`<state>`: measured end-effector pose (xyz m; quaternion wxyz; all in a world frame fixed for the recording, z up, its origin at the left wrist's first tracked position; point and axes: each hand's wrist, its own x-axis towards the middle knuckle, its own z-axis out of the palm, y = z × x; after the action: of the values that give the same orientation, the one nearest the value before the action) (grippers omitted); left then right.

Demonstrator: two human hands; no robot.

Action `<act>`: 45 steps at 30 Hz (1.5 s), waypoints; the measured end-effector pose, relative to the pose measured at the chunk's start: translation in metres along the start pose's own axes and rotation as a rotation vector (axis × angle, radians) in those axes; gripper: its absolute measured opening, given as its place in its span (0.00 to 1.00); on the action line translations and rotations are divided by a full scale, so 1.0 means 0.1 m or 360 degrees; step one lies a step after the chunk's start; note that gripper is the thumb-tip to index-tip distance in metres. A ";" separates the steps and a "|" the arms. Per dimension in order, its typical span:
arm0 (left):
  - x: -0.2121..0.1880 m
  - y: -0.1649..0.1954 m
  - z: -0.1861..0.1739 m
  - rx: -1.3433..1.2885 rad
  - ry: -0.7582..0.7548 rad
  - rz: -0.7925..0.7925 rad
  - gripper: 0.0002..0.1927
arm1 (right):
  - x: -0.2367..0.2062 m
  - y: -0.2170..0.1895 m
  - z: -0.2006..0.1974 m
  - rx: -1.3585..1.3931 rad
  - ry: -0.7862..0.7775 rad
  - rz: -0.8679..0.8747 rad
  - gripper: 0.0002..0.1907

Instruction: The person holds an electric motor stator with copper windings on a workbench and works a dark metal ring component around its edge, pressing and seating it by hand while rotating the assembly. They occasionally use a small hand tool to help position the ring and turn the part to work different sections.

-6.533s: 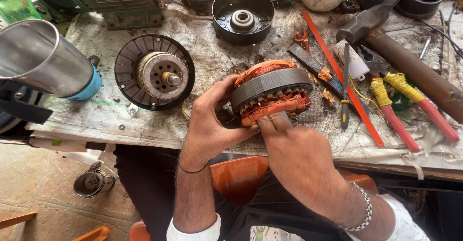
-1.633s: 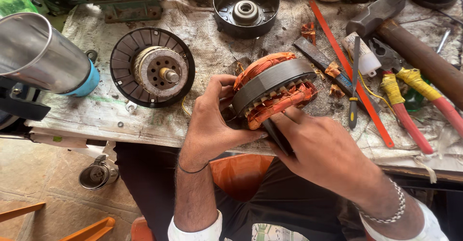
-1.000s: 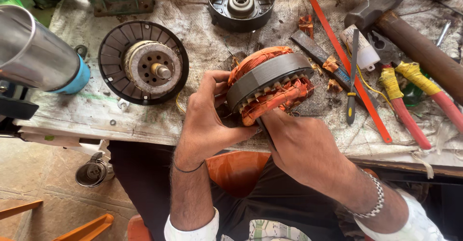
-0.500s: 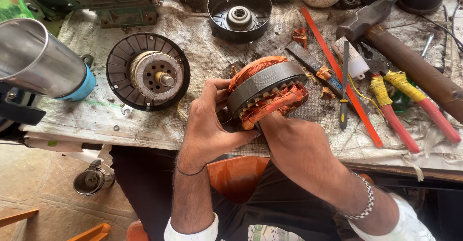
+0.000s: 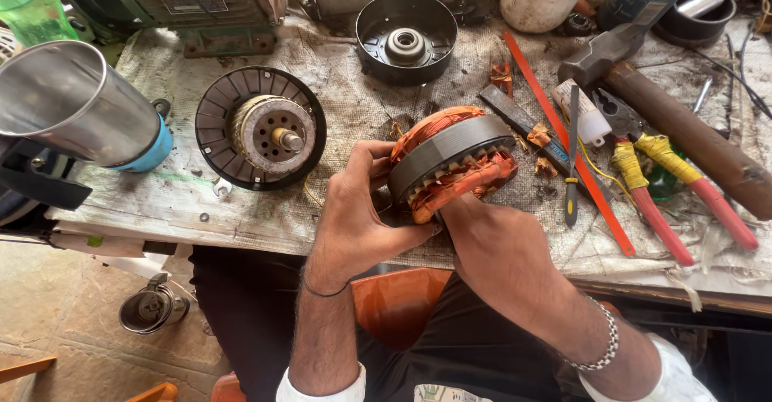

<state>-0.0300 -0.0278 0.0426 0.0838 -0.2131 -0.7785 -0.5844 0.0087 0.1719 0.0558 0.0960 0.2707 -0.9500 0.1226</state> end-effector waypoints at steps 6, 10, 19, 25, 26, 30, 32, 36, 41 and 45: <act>0.01 0.02 0.00 0.0024 -0.0004 -0.0053 0.37 | 0.01 -0.02 -0.05 0.0136 -0.0160 0.0166 0.23; 0.00 0.05 0.01 -0.0016 -0.0004 -0.0039 0.37 | 0.01 -0.03 -0.06 0.0303 -0.0138 0.0206 0.19; 0.01 0.04 0.01 0.0004 -0.0015 -0.0025 0.38 | 0.03 -0.02 -0.07 0.0392 -0.0171 0.0231 0.14; 0.00 0.05 0.02 -0.0002 -0.0009 -0.0078 0.37 | 0.05 -0.02 -0.13 0.0347 -0.0162 0.0250 0.10; -0.01 0.05 0.01 -0.0012 -0.0010 -0.0052 0.37 | 0.05 -0.02 -0.13 0.0367 -0.0070 0.0145 0.14; 0.00 0.05 0.00 0.0041 0.0021 0.0081 0.38 | 0.03 -0.04 -0.09 0.0087 -0.0083 0.0089 0.16; -0.01 0.05 0.00 0.0007 0.0001 -0.0009 0.37 | 0.01 -0.06 -0.05 -0.0107 -0.0166 0.0146 0.15; -0.02 0.05 0.00 0.0000 -0.0005 -0.0092 0.38 | -0.07 -0.08 -0.03 -0.0206 -0.0026 0.0050 0.27; -0.03 -0.01 0.02 0.0044 0.0043 0.0213 0.42 | -0.08 -0.06 -0.01 -0.0342 0.0093 0.0017 0.20; -0.04 -0.03 0.04 0.0194 0.0081 0.0353 0.49 | -0.05 0.03 0.04 -0.0256 -0.0023 0.0087 0.17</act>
<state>-0.0277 -0.0258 0.0371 0.1804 -0.2776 -0.7819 -0.5283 0.0113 0.1757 0.0502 0.1072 0.2368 -0.9645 0.0464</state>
